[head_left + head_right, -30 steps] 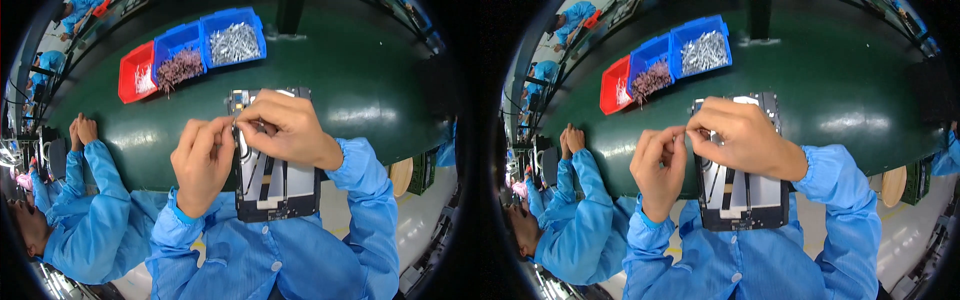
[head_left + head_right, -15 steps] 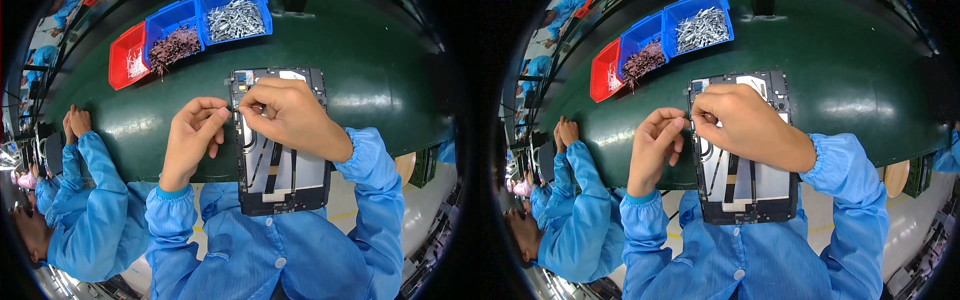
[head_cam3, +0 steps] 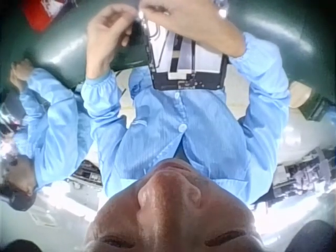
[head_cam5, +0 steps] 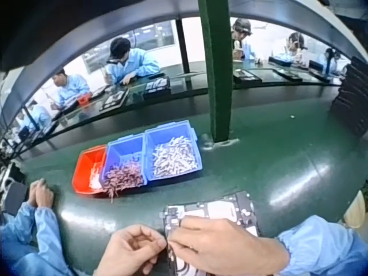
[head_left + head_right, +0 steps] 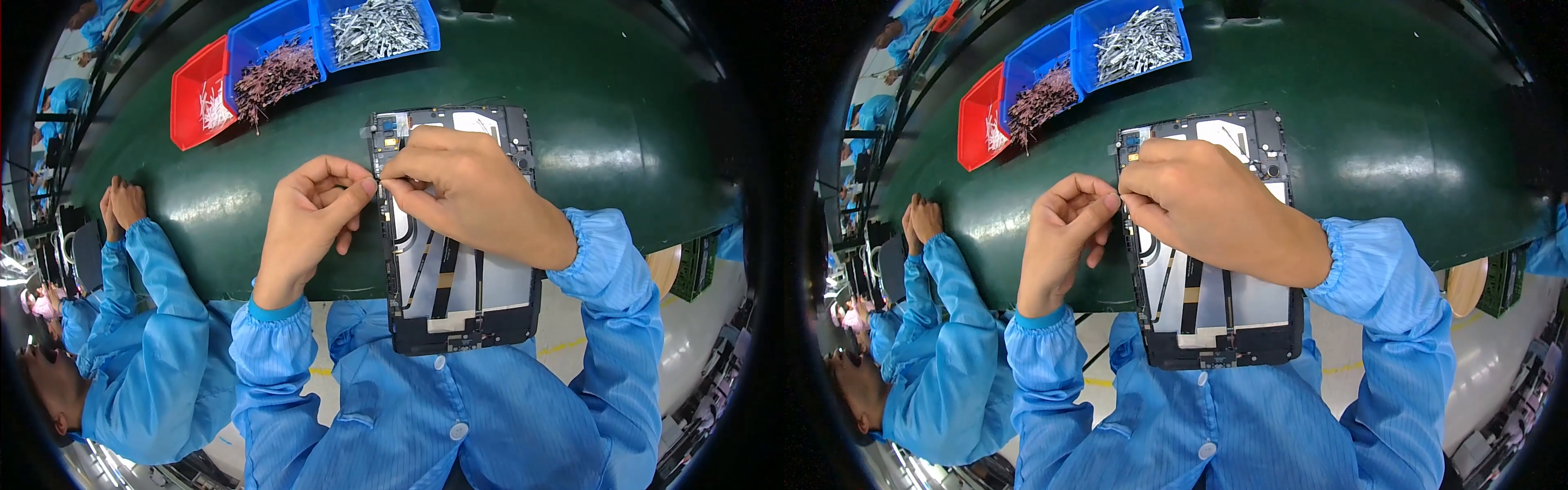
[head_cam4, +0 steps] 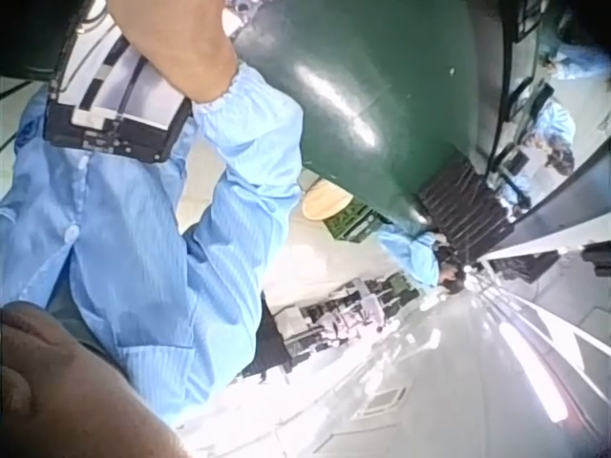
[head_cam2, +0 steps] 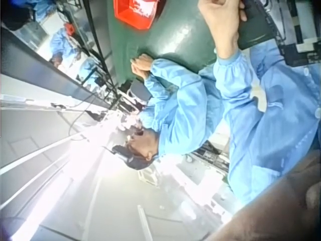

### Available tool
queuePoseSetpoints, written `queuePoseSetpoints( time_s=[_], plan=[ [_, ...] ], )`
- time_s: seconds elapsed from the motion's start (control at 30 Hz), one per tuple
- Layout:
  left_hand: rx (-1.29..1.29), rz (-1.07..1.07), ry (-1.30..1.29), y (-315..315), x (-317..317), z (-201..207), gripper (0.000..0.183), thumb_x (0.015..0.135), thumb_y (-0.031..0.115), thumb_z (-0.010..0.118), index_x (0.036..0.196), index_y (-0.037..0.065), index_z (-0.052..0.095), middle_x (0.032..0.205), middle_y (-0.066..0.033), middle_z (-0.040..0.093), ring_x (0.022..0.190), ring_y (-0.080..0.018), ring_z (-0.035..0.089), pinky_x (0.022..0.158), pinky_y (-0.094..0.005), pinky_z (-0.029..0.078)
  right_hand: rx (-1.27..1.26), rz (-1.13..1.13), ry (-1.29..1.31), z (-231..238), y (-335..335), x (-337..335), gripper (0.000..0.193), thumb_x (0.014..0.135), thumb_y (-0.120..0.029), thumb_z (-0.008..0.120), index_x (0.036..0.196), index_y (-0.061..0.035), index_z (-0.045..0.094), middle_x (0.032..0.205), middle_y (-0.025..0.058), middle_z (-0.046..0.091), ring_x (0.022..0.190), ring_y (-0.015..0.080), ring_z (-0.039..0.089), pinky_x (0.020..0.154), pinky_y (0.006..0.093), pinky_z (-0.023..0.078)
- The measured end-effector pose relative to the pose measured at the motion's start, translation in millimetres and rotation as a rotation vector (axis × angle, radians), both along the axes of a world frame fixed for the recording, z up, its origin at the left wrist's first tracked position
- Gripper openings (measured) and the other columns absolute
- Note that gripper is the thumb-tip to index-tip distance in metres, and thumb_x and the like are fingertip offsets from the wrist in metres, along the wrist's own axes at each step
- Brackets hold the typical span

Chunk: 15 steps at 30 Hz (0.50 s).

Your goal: The person assembles internal components, ribbon cables, and a battery into a tablet chassis by hand, taking parts from a tray and connecting them to electronic connectors.

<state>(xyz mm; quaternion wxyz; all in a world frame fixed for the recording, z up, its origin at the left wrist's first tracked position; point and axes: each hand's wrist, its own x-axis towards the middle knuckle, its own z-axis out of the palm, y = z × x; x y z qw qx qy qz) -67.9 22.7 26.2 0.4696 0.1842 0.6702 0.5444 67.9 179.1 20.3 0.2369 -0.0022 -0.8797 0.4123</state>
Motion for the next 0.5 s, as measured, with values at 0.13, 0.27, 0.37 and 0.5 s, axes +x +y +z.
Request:
queuePoseSetpoints(
  time_s=[0.13, 0.27, 0.37, 0.5],
  plan=[
    [-0.023, -0.010, 0.010, 2, -1, 2, 0.016, 0.091, 0.011, 0.072, 0.096, -0.001, 0.064, 0.071, 0.0008, 0.060, 0.056, -0.0035, 0.052, 0.039, -0.0186, 0.038, -0.027, 0.039, -0.019, 3, 4, 0, 0.008, 0.080, -0.006, 0.067, 0.080, 0.0012, 0.066, 0.074, 0.0145, 0.060, 0.068, 0.0321, 0.062, 0.060, 0.0406, 0.049],
    [-0.041, -0.014, 0.031, 2, -1, 2, 0.014, 0.091, 0.011, 0.071, 0.095, 0.000, 0.063, 0.069, 0.0012, 0.059, 0.055, -0.0034, 0.052, 0.039, -0.0184, 0.038, -0.106, 0.052, -0.080, 6, 9, 0, 0.008, 0.079, -0.006, 0.066, 0.078, 0.0023, 0.065, 0.071, 0.0155, 0.060, 0.065, 0.0319, 0.061, 0.058, 0.0407, 0.047],
    [-0.059, -0.019, 0.061, 4, 0, 2, 0.014, 0.091, 0.010, 0.070, 0.095, 0.000, 0.063, 0.068, 0.0014, 0.059, 0.054, -0.0034, 0.051, 0.039, -0.0185, 0.037, -0.155, 0.038, -0.037, 1, 9, 0, 0.008, 0.077, -0.005, 0.066, 0.076, 0.0025, 0.064, 0.069, 0.0161, 0.060, 0.063, 0.0317, 0.060, 0.058, 0.0415, 0.047],
    [-0.081, -0.013, 0.114, 3, 2, 5, 0.012, 0.090, 0.009, 0.069, 0.093, 0.000, 0.062, 0.066, 0.0010, 0.059, 0.052, -0.0034, 0.051, 0.039, -0.0188, 0.037, -0.125, 0.057, -0.073, 2, 12, 0, 0.008, 0.077, -0.006, 0.068, 0.078, 0.0017, 0.065, 0.070, 0.0129, 0.061, 0.062, 0.0265, 0.061, 0.055, 0.0368, 0.047]
  ],
)
